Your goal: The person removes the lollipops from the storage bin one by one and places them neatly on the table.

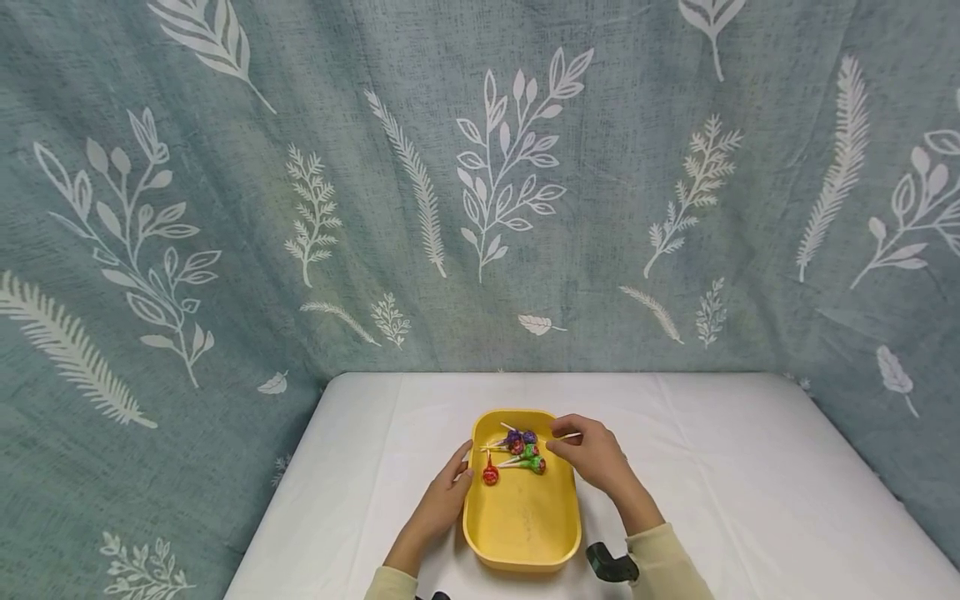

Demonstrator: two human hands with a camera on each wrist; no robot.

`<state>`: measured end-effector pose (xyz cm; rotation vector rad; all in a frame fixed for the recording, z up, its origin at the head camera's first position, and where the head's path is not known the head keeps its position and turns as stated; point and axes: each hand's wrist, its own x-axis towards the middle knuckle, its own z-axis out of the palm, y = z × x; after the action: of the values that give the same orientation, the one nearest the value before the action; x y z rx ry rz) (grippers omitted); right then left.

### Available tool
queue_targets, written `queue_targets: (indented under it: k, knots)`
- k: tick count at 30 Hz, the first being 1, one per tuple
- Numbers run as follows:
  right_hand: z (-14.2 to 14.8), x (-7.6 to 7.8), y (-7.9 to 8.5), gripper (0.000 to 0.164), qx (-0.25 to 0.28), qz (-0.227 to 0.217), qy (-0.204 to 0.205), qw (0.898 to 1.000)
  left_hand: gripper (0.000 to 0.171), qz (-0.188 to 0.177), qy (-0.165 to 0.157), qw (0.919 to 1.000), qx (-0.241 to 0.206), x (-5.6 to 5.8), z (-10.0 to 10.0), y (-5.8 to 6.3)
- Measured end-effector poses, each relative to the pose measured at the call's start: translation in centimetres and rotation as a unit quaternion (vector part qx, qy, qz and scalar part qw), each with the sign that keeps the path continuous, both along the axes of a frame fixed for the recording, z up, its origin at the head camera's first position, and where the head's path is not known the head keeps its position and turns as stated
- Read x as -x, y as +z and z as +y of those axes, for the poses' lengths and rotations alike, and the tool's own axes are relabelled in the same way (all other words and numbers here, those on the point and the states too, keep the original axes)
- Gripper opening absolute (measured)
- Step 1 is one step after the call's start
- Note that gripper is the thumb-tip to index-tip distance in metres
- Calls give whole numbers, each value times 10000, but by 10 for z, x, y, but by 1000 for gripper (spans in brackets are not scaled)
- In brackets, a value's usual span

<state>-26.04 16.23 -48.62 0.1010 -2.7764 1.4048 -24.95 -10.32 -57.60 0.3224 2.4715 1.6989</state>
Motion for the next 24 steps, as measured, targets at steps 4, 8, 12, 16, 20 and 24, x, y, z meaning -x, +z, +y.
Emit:
queue_targets:
  k: [4, 8, 12, 16, 20, 24]
  knots:
    - [-6, 2, -1, 26, -43, 7, 74, 10000, 52, 20, 2, 10000, -34, 0, 0, 0]
    - [-10, 6, -2, 24, -71, -13, 125, 9999, 52, 34, -3, 10000, -68, 0, 0, 1]
    - [-15, 10, -3, 27, -114, -145, 217, 9996, 52, 39, -21, 10000, -56, 0, 0, 2]
    - [-20, 15, -7, 29, -300, -270, 321, 9987, 52, 47, -20, 10000, -77, 0, 0, 2]
    - [-25, 21, -12, 28, -685, -365, 393, 9962, 52, -8, 28, 10000, -48, -1, 0, 1]
    - [-28, 26, -15, 26, -931, -435, 486, 9935, 52, 5, 72, 10000, 22, 0, 1, 0]
